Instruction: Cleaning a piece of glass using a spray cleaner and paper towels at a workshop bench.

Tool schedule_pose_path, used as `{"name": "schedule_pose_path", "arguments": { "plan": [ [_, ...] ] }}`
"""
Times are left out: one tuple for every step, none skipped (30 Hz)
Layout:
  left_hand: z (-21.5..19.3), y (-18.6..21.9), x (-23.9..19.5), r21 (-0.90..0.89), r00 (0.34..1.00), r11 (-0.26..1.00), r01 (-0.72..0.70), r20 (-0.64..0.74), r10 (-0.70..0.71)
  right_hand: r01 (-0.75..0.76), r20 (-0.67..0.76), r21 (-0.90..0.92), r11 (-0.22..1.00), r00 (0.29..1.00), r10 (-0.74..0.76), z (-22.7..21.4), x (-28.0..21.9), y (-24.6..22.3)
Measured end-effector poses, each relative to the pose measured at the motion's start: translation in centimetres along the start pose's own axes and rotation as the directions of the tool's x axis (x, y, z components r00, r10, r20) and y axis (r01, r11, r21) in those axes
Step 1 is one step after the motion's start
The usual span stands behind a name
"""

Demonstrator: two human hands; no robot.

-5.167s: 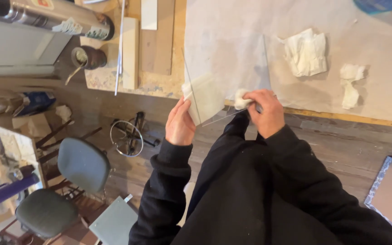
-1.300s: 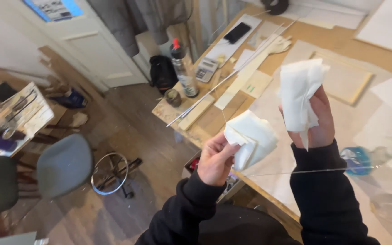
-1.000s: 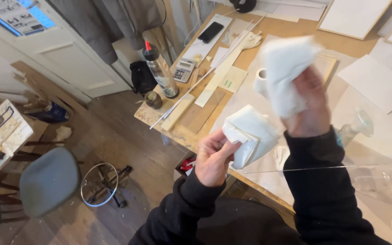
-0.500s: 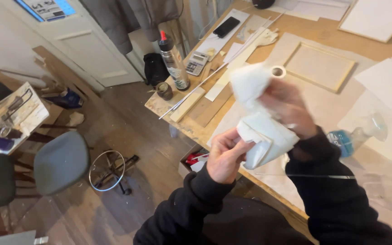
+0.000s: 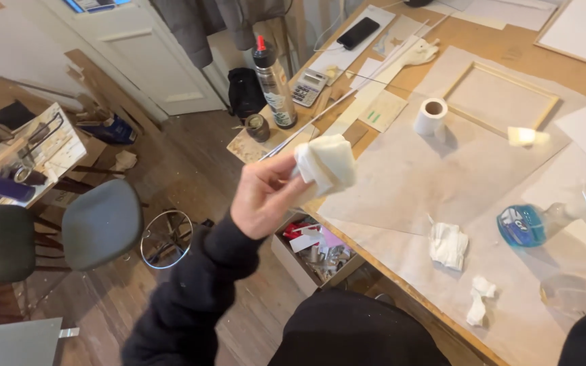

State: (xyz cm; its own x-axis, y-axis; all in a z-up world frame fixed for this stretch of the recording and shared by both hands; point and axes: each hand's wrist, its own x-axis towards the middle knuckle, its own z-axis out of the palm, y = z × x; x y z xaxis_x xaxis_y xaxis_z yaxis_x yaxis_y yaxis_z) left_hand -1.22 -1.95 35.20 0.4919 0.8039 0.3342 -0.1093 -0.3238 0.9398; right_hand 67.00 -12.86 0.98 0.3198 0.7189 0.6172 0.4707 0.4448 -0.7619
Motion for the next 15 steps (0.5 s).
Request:
{"name": "schedule_pose_path", "arguments": {
  "plan": [
    [-0.1, 0.9, 0.4, -0.005, 1.0, 1.0, 0.006, 0.011, -0.006, -0.07, 0.011, 0.041, 0.997, 0.997, 0.07, -0.9, -2.4, 0.9],
    [-0.1, 1.8, 0.8, 0.167, 0.996, 0.983, -0.07, 0.064, 0.06, -0.14, 0.025, 0.082, 0.987, 0.99, 0.138, -2.0, -4.6, 1.7],
    [-0.1, 2.5, 1.2, 0.325, 0.985, 0.933, -0.152, 0.132, 0.114, -0.213, 0.039, 0.119, 0.97, 0.977, 0.21, -3.3, -7.2, 2.2],
    [0.4, 3.2, 1.8, 0.315, 0.983, 0.937, -0.149, 0.147, 0.106, -0.284, 0.054, 0.156, 0.946, 0.959, 0.279, -4.2, -9.3, 3.3],
    [1.0, 3.6, 2.2, 0.461, 0.949, 0.85, -0.254, 0.287, 0.128, -0.368, 0.065, 0.191, 0.91, 0.93, 0.363, -5.3, -13.0, 3.7],
    [1.7, 3.8, 2.7, 0.569, 0.895, 0.732, -0.374, 0.428, 0.125, -0.447, 0.077, 0.227, 0.865, 0.894, 0.442, -6.4, -16.4, 4.2],
    [2.0, 1.2, 3.4, 0.544, 0.889, 0.763, -0.35, 0.449, 0.088, -0.496, 0.064, 0.21, 0.843, 0.867, 0.494, -1.3, -14.0, -3.1],
    [2.4, -1.7, 4.1, 0.565, 0.78, 0.618, -0.546, 0.612, 0.13, -0.563, 0.02, 0.413, 0.716, 0.792, 0.611, 4.6, -12.0, -12.5],
    [2.4, -4.2, 4.6, 0.536, 0.646, 0.445, -0.717, 0.751, 0.137, -0.569, 0.006, 0.608, 0.554, 0.701, 0.713, 10.0, -9.6, -24.0],
    [3.1, -7.1, 4.6, 0.524, 0.645, 0.487, -0.699, 0.756, 0.112, -0.601, 0.005, 0.601, 0.528, 0.663, 0.749, 11.3, -11.7, -24.9],
    [3.3, -9.9, 5.5, 0.458, 0.553, 0.446, -0.769, 0.826, 0.104, -0.698, 0.054, 0.487, 0.525, 0.623, 0.78, 13.6, -12.6, -24.6],
    [3.5, -12.6, 6.4, 0.383, 0.455, 0.408, -0.829, 0.886, 0.093, -0.779, 0.1, 0.365, 0.511, 0.578, 0.81, 15.7, -13.4, -24.4],
    [3.8, -13.4, 6.8, 0.368, 0.435, 0.417, -0.831, 0.897, 0.077, -0.781, 0.092, 0.383, 0.493, 0.563, 0.821, 17.1, -14.3, -24.3],
    [4.2, -14.3, 7.1, 0.315, 0.38, 0.357, -0.879, 0.916, 0.128, -0.807, 0.101, 0.308, 0.505, 0.555, 0.826, 18.4, -15.1, -24.1],
    [5.2, -15.6, 7.1, 0.249, 0.315, 0.31, -0.918, 0.931, 0.185, -0.834, 0.1, 0.223, 0.504, 0.534, 0.84, 19.1, -16.6, -24.4]
  ]
}}
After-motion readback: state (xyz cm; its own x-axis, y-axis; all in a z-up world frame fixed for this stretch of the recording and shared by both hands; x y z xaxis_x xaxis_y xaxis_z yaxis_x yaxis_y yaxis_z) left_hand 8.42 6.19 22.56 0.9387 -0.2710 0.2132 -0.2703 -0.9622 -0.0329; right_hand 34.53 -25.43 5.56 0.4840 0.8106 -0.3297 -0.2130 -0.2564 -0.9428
